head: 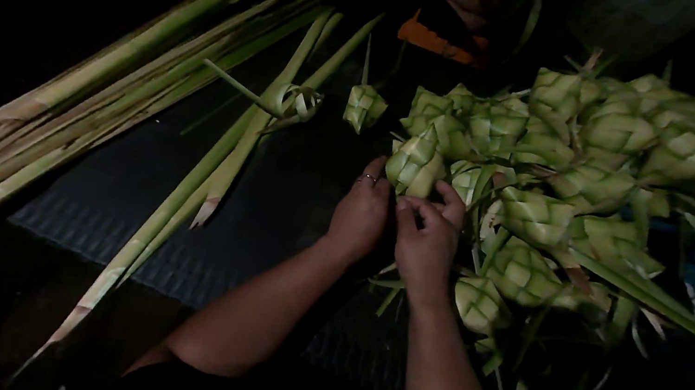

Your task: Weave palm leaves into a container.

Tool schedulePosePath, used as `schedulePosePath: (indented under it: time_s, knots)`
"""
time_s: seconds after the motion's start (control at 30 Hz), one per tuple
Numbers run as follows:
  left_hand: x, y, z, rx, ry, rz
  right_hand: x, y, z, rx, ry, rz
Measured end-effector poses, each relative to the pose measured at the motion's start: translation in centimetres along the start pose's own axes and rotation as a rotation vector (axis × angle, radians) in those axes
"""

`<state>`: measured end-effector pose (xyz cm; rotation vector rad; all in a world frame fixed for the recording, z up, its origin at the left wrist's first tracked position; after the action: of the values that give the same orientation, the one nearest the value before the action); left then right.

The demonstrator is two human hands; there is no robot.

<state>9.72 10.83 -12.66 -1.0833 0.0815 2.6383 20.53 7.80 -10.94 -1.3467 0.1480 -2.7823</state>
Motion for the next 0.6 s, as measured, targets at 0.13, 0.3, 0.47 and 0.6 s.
schedulePosePath:
  time_s: [0.13, 0.3, 0.47, 0.6]
  knots:
    - [0.8, -0.5, 0.3, -0.081, 0.163, -0.078, -0.3, -0.1, 0.1, -0.054, 0.070, 0.053]
    - [0.6, 0.0, 1.1, -0.042, 0.350, -0.013, -0.8, -0.6, 0.5, -0.061, 0.076, 0.061]
    - [1.0, 0.1, 1.1, -0.051, 0.449, -0.059, -0.7, -0.6, 0.5, -0.010, 0.060, 0.041]
    - [0.9, 0.0, 0.8, -0.007, 0.391, -0.094, -0.6, -0.5, 0.6, -0.013, 0.028, 0.015]
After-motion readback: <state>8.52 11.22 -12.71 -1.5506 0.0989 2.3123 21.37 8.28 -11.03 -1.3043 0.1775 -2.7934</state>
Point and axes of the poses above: each hand's wrist, its own y-axis away from the middle knuckle, its own z-axis out of the back of the hand, x = y × z, the point moved 4 cm from there along -y, towards the middle knuckle, and after that the axes turned 14 degrees about x, right-handed, at the moved point
